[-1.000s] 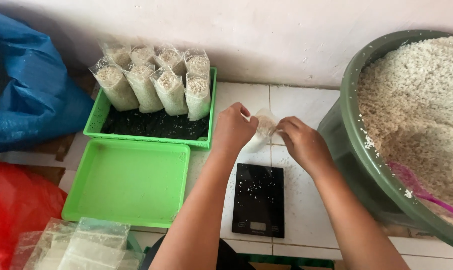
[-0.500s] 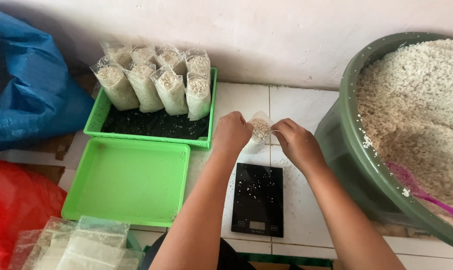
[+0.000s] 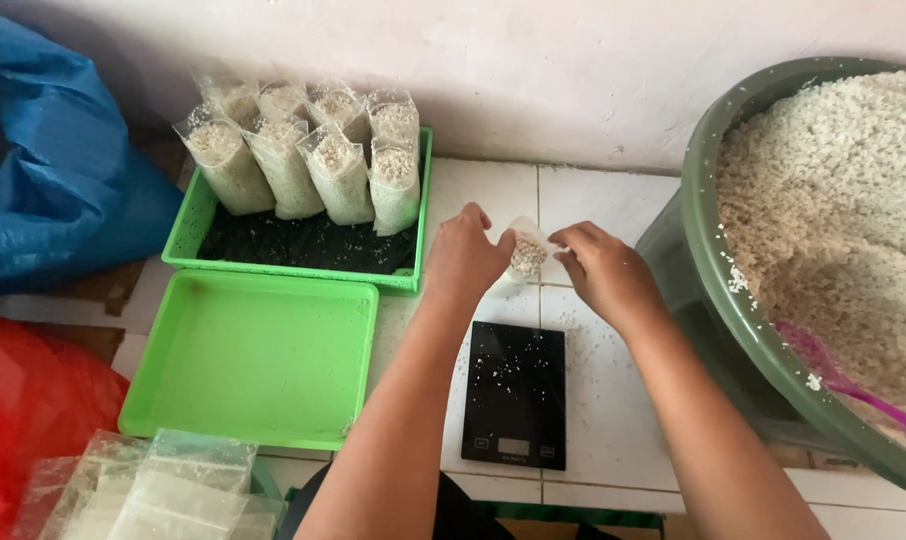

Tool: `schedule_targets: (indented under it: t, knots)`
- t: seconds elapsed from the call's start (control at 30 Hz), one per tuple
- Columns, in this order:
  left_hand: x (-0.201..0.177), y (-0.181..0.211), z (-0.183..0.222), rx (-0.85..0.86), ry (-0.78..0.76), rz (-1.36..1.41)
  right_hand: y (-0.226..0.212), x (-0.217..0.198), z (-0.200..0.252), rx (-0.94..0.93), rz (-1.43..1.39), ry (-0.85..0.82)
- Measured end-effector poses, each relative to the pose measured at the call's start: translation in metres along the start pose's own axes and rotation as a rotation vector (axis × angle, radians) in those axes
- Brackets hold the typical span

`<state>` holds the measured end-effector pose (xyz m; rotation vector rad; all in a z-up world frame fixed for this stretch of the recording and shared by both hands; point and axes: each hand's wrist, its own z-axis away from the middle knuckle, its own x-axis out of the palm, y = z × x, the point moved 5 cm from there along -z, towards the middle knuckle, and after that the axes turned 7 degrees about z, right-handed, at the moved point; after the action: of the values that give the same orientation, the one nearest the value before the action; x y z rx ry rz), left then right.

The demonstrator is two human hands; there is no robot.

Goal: The person is scooping a granular food product into small plastic bags, weighing each bag on a digital scale for consistency, and then organizing the filled bags into a storage crate.

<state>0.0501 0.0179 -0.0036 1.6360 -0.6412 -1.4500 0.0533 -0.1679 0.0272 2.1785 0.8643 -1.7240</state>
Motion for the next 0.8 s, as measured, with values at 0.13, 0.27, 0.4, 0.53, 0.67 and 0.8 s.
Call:
schedule_targets:
  t: [0.13,0.27,0.4,0.53,0.67,0.8]
  knots:
    - [-0.001,-0.003,0.003,-0.084,-0.032,-0.008,-0.008,-0.001,0.000,-0.018,-0.025,-0.041]
    - [0.012,-0.020,-0.004,-0.097,-0.033,0.001,-0.012,0.004,0.000,-0.028,-0.005,-0.064]
    - [0.020,-0.028,-0.013,-0.024,0.040,0.040,-0.010,0.012,0.000,-0.019,0.042,-0.013]
    - [0.005,-0.007,-0.003,-0.018,0.063,0.045,-0.009,0.009,-0.001,-0.113,0.120,0.077]
    - [-0.005,0.006,0.001,-0.011,0.079,0.084,-0.006,-0.006,-0.003,-0.105,0.035,0.127]
    - [0.005,-0.007,-0.004,-0.055,-0.044,0.037,-0.001,0.003,0.001,-0.078,-0.006,-0.035]
